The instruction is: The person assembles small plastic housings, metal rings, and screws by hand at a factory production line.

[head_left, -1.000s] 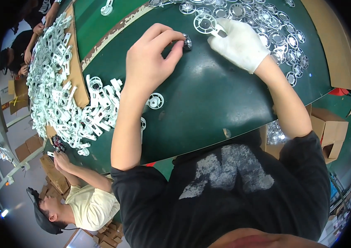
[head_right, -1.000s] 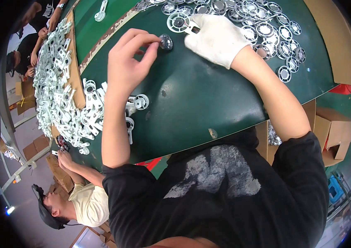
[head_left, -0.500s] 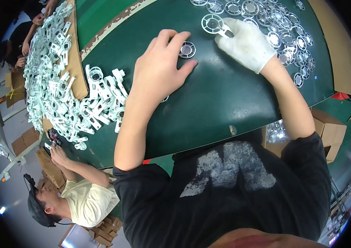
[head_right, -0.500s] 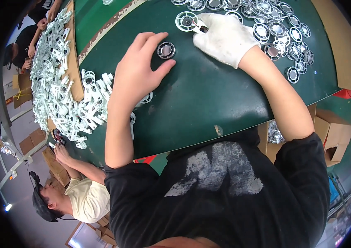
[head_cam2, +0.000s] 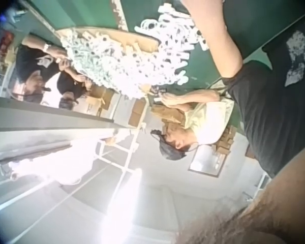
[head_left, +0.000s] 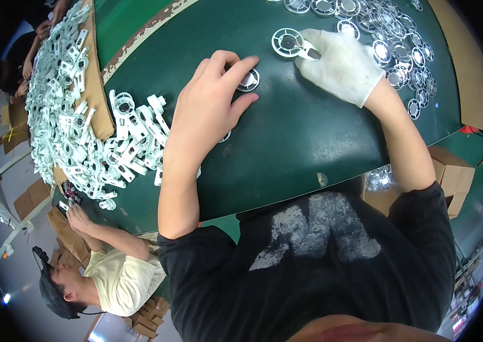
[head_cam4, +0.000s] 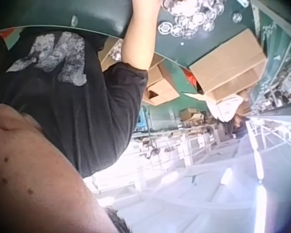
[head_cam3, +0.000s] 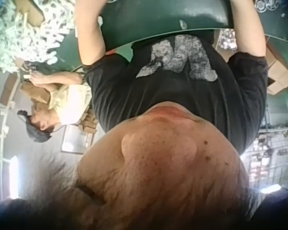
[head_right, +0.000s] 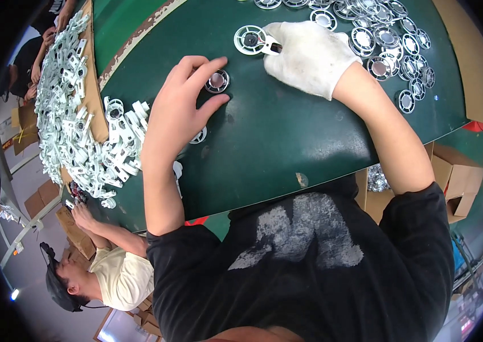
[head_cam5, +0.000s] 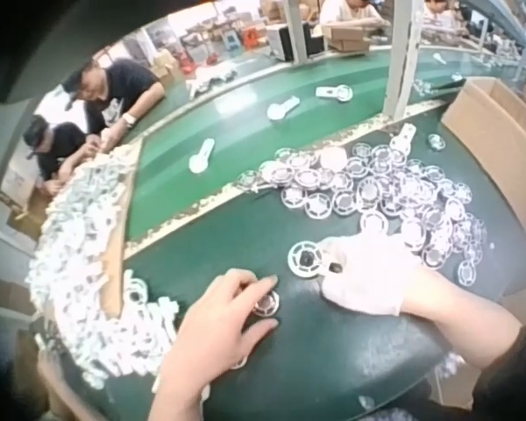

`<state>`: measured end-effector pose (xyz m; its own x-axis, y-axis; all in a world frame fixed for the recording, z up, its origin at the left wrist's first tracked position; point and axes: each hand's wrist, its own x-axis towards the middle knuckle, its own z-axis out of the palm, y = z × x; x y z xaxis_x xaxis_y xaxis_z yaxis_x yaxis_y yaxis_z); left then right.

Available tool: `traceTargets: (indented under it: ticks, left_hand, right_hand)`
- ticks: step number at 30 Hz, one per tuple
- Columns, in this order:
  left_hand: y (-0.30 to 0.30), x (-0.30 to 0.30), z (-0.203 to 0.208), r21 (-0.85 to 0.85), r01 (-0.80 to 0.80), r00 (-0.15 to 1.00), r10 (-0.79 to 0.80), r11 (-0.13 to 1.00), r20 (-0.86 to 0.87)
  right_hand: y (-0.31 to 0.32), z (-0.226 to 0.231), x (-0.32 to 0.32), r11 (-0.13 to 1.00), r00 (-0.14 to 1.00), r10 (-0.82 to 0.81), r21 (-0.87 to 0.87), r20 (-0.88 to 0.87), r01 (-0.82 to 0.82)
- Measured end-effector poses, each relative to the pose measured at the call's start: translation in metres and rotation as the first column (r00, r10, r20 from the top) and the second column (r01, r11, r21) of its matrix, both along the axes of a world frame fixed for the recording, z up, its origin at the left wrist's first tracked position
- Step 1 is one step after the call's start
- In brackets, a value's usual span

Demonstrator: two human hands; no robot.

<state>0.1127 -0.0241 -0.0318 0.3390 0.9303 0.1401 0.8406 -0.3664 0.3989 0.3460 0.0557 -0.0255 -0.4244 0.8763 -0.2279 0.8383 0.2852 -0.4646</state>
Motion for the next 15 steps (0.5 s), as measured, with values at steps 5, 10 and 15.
traceTargets:
  ticks: [5,10,15]
  left_hand:
    - [0.000,0.003,0.000,0.065,-0.048,0.987,0.037,0.997,0.158]
    - [0.002,0.016,0.003,0.194,0.017,0.957,-0.072,0.981,0.281]
    - [0.000,0.018,-0.004,0.173,0.012,0.963,-0.058,0.985,0.264]
  right_hand:
    - [-0.010,0.001,-0.002,0.991,0.996,0.061,-0.115,-0.068,-0.069]
    - [-0.018,0.005,-0.008,0.966,0.988,0.133,-0.213,-0.076,-0.147]
    - [-0.024,0.006,-0.010,0.957,0.978,0.133,-0.234,-0.161,-0.169]
